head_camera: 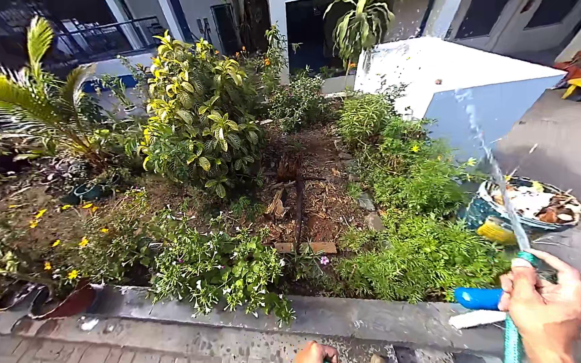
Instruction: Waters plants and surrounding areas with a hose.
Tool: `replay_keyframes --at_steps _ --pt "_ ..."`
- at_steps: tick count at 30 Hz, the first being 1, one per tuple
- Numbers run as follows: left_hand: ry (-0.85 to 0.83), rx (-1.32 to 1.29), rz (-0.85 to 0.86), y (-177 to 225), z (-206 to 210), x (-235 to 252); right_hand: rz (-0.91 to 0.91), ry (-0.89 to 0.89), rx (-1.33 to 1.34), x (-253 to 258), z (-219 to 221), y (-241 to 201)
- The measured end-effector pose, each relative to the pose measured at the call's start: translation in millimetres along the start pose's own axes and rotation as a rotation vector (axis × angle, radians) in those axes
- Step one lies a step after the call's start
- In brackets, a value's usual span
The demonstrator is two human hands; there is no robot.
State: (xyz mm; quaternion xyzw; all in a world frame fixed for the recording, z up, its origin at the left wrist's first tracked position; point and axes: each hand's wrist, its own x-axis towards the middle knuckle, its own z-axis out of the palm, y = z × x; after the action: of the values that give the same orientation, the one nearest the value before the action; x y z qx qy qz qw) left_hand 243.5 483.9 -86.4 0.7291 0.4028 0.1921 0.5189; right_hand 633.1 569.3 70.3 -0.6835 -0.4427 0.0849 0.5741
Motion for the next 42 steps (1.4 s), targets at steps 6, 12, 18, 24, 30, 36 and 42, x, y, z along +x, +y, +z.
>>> replay_keyframes --at_steps 6,12,18,24,30,36,42 --pt "0.022 -0.010 0.007 0.6 -0.3 0.1 -0.036 0.010 0.082 6.0 0.4 1.8" --pt "0.017 -0.003 0.012 4.0 -0.7 -0.1 -0.046 0.020 0.090 9.0 -0.5 2.0" --pt "0.003 0.020 0.002 2.4 -0.2 1.6 -0.041 0.014 0.075 7.6 -2.5 2.3" --pt "-0.004 0.016 0.008 1.0 2.0 2.9 -0.067 0.015 0.076 9.4 -7.3 2.2" --pt "-0.019 0.006 -0.002 3.8 4.0 4.1 -0.094 0.021 0.088 10.9 -10.7 4.9" --pt "-0.005 -0.002 0.004 2.6 5.6 4.5 -0.115 0.025 0.079 12.9 -12.1 0.6" --pt "0.033 -0.038 -0.030 3.9 8.5 1.2 -0.062 0.035 0.035 3.4 -3.1 -24.7"
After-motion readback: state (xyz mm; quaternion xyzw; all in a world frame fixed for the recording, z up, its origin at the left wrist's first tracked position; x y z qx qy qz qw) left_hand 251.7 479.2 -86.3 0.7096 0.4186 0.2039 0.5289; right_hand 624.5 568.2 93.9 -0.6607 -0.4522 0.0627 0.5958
